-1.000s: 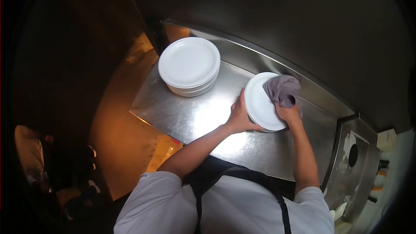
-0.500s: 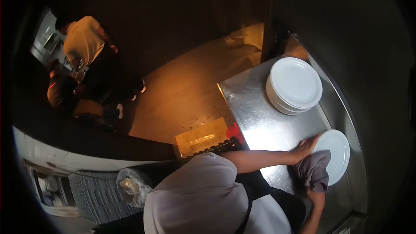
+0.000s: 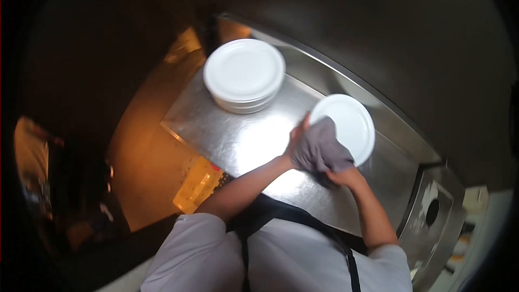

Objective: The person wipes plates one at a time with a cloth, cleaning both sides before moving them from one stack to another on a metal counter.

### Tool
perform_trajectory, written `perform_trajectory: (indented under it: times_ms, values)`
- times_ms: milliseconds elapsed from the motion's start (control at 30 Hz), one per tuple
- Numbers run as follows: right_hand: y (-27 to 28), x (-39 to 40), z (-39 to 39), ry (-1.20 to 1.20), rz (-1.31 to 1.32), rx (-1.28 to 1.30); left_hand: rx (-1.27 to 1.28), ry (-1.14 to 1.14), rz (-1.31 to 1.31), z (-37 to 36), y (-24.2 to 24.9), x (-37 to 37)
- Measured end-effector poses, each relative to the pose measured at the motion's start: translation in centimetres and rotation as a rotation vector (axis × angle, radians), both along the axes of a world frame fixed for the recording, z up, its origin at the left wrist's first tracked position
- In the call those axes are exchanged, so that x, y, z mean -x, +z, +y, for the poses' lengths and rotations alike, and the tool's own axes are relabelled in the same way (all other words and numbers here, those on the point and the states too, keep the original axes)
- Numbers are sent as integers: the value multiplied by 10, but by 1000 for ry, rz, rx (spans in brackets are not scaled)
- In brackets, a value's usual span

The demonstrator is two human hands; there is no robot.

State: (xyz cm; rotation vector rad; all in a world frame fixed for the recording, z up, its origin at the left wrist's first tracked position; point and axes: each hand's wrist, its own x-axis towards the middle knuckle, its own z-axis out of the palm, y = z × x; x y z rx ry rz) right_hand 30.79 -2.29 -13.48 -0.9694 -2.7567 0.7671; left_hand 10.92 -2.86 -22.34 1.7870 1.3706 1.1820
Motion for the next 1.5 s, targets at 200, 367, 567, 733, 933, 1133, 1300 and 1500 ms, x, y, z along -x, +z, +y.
perform_trajectory:
  times_ms: [200, 367, 567, 733, 933, 1133, 1300, 1500]
  values:
    - [-40, 43, 75, -452, 299, -211, 180, 9, 134, -13, 33, 0]
    - [-31, -32, 66, -824, 83, -396, 168, -29, -155, 0, 29, 10]
    - [-35, -65, 30, -1036, 359, -183, 404, 157, -102, 62, 75, 0]
    - [-50, -69, 38, -1135, 480, -165, 197, 214, 65, 84, 75, -17]
    - [-41, -55, 33, -1081, 721, -97, 129, 322, 168, 79, 77, -16]
    - [-64, -65, 49, -1098, 912, 53, 24, 373, 142, 79, 87, -20]
    - [-19, -66, 35, -1046, 1423, 335, 166, 309, -55, 68, 129, -15]
    - [-8, -112, 34, -661, 1555, 737, 73, 2, -314, 49, 147, -49]
